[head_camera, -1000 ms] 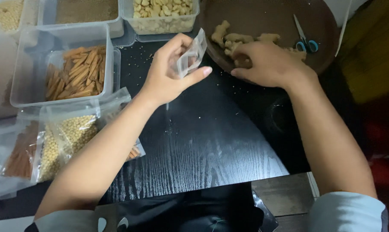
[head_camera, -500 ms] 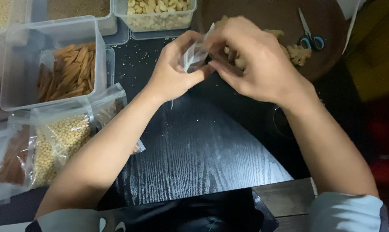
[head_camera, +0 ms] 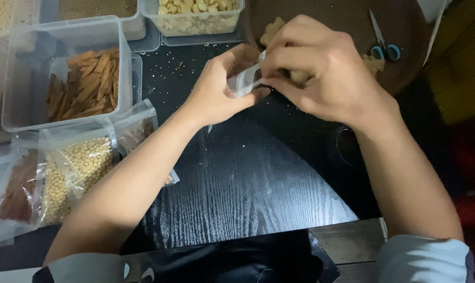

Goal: The person picks up pieces of ginger from a tray, places them into a small clear plastic pouch, and seals the pouch by hand.

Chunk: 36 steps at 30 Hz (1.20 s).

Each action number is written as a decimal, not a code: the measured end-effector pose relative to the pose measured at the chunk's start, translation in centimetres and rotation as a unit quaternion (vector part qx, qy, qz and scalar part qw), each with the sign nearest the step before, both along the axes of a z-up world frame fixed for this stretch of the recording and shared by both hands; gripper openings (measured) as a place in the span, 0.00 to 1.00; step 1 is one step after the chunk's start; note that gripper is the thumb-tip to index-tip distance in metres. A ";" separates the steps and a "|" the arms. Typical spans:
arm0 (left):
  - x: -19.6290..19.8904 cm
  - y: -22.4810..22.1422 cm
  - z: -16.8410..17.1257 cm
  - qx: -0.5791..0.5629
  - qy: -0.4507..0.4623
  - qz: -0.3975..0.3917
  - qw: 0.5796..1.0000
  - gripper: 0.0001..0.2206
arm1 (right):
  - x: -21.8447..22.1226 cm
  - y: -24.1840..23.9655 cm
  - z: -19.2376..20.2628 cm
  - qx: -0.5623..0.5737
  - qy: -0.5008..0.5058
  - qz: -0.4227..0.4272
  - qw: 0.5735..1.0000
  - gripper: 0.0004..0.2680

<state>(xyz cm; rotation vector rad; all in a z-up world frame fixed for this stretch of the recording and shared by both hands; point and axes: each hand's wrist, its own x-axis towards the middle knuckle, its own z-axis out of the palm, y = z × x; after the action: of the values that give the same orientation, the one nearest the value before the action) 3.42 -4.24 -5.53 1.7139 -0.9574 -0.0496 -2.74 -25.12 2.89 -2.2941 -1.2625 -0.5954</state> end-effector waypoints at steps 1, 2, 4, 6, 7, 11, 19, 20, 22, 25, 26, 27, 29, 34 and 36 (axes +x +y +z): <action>-0.2 0.1 0.2 -0.001 0.000 0.000 1.000 0.16 | -0.2 0.3 0.3 -0.001 0.000 0.000 1.000 0.05; -0.1 0.2 0.5 0.006 -0.011 -0.005 1.000 0.16 | -0.3 0.5 0.6 -0.018 0.009 0.003 1.000 0.04; 0.0 0.2 0.9 0.012 -0.024 -0.010 1.000 0.17 | -0.4 0.8 1.3 -0.036 0.015 0.007 0.999 0.04; 0.0 0.1 0.8 0.014 0.001 -0.025 1.000 0.18 | -0.4 0.9 1.5 -0.036 0.076 0.013 0.996 0.06; 0.1 0.1 0.8 0.015 0.001 -0.024 1.000 0.18 | -0.2 0.9 1.8 -0.035 0.076 0.014 0.996 0.06; 0.4 0.1 0.8 0.040 0.023 0.015 0.999 0.20 | 0.0 0.7 3.2 -0.072 0.147 -0.017 0.986 0.04; 0.4 0.3 2.0 0.084 0.032 0.000 0.996 0.23 | 0.1 0.4 3.0 -0.048 0.190 0.007 0.981 0.05; 0.4 0.2 2.1 0.079 0.044 -0.005 0.996 0.23 | 0.1 0.3 3.0 -0.042 0.197 0.009 0.980 0.08; 0.2 0.1 2.0 0.075 0.061 -0.012 0.995 0.22 | 0.2 0.4 2.6 -0.034 0.208 0.011 0.977 0.10; 0.0 -0.1 1.9 0.063 0.057 -0.028 0.996 0.25 | 0.5 1.3 1.6 -0.058 0.263 -0.008 0.963 0.10; 0.0 -0.1 1.8 0.066 0.049 -0.032 0.996 0.26 | 0.6 1.7 1.3 -0.069 0.297 -0.007 0.952 0.07; -0.1 -0.1 1.8 0.069 0.041 -0.036 0.996 0.26 | 0.6 2.1 0.9 -0.080 0.330 -0.005 0.940 0.04; -0.1 0.1 2.1 0.078 0.025 -0.032 0.996 0.28 | 0.8 2.4 0.6 -0.106 0.352 -0.023 0.930 0.04; 0.1 0.2 1.9 0.100 -0.027 -0.022 0.994 0.37 | 0.8 1.6 1.0 -0.132 0.352 -0.039 0.926 0.04; 0.5 0.2 1.5 0.102 -0.052 -0.011 0.993 0.34 | 0.7 1.1 1.1 -0.136 0.321 -0.057 0.935 0.08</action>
<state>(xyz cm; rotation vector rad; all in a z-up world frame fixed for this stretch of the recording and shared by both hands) 3.97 -4.05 -4.07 1.9090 -1.0800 -0.0755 -2.01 -24.01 4.01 -2.4852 -0.9270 0.3158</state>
